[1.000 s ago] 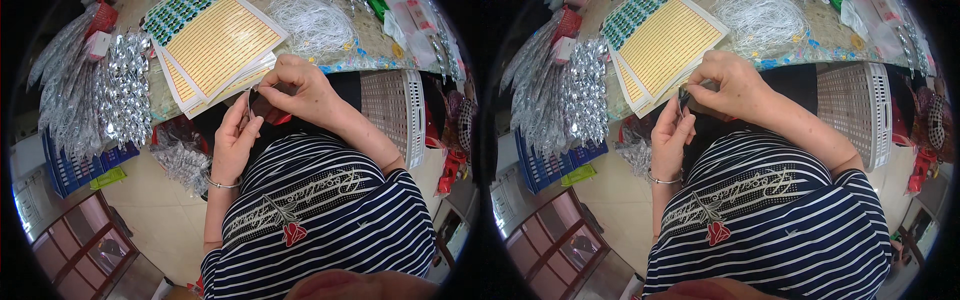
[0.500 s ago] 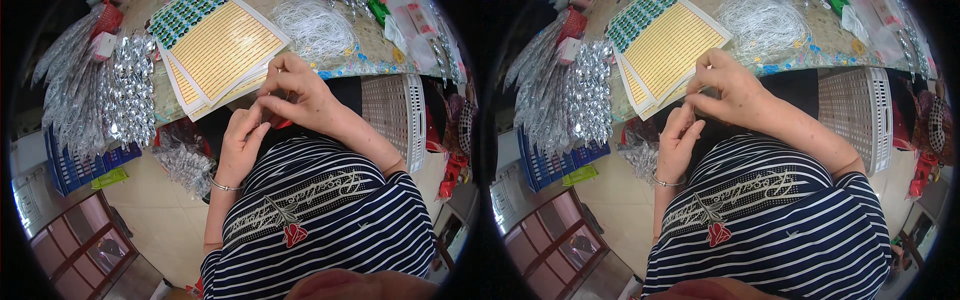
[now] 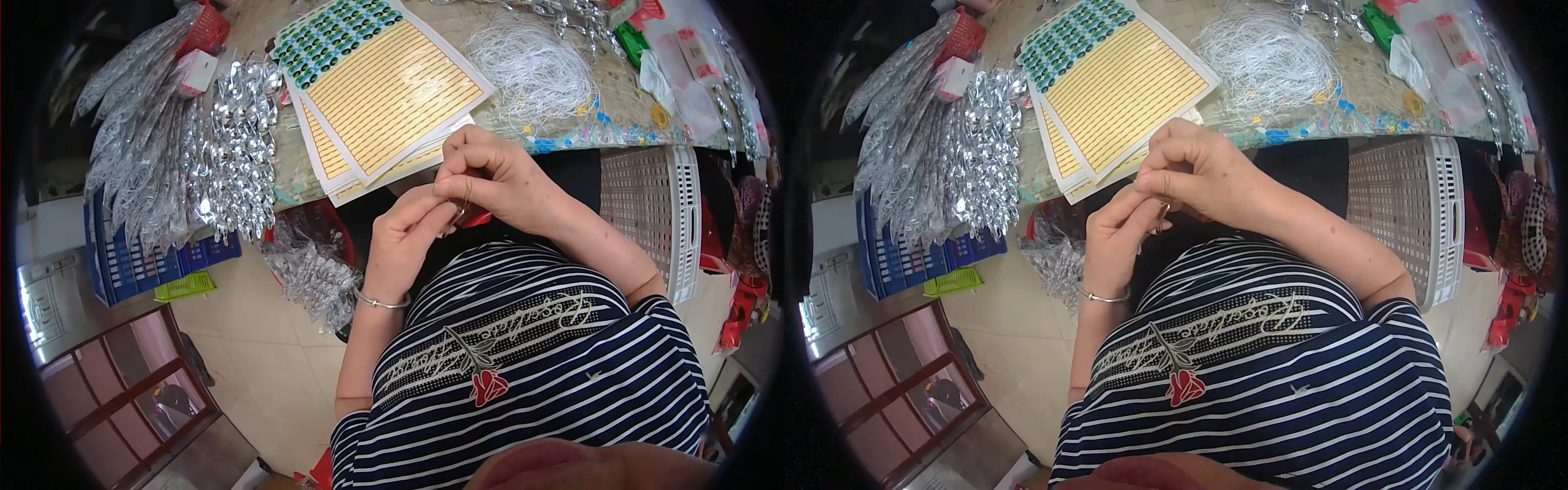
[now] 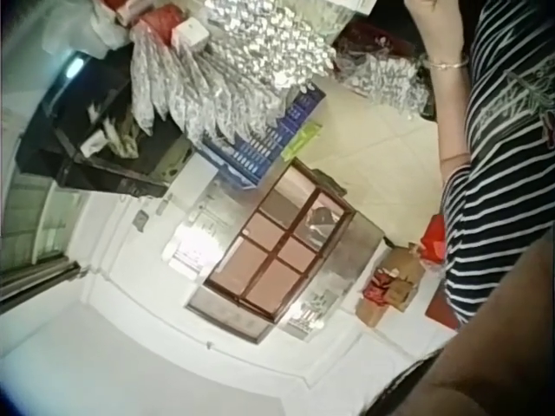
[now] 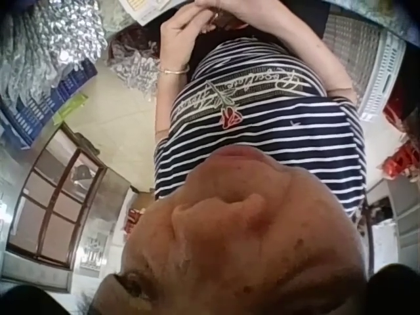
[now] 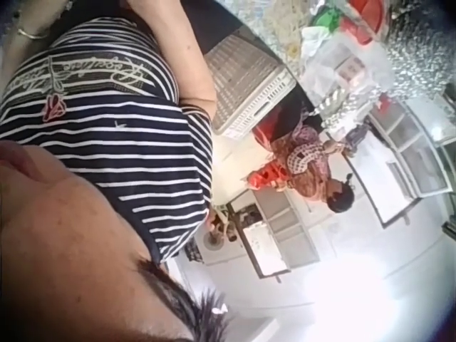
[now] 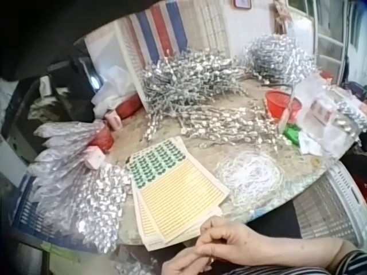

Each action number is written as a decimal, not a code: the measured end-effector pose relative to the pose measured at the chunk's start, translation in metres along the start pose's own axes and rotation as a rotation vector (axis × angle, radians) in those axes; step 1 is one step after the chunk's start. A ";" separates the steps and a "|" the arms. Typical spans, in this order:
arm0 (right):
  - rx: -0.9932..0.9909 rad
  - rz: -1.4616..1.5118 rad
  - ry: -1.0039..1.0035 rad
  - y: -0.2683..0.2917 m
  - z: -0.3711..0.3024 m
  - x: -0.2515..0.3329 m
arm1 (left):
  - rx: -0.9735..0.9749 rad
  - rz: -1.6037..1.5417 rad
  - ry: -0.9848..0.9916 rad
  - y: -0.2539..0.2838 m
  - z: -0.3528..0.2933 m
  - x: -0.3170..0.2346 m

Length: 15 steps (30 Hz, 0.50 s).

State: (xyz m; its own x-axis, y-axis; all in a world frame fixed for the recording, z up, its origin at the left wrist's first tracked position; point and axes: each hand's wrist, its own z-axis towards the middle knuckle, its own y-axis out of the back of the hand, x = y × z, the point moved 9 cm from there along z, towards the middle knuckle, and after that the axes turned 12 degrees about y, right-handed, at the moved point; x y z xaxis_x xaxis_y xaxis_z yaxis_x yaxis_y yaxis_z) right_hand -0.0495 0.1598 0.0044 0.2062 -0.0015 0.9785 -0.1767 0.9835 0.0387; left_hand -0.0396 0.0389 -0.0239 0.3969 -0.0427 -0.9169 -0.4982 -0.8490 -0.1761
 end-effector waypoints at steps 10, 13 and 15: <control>0.131 -0.211 0.023 -0.001 -0.007 0.003 | -0.209 0.008 0.010 0.032 -0.013 0.005; 0.288 -0.586 0.326 0.007 -0.017 0.015 | -0.317 0.025 0.025 0.054 -0.022 0.009; 0.242 -0.600 0.243 0.031 -0.020 0.014 | -0.341 0.041 0.035 0.069 -0.029 0.015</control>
State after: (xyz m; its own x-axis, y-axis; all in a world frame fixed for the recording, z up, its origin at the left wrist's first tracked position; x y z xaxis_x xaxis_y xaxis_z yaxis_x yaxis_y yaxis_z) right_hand -0.0332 0.1940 0.0158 0.5400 -0.4648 0.7016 -0.1690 0.7568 0.6314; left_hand -0.0456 -0.0357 -0.0392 0.4113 -0.0931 -0.9067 -0.2303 -0.9731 -0.0045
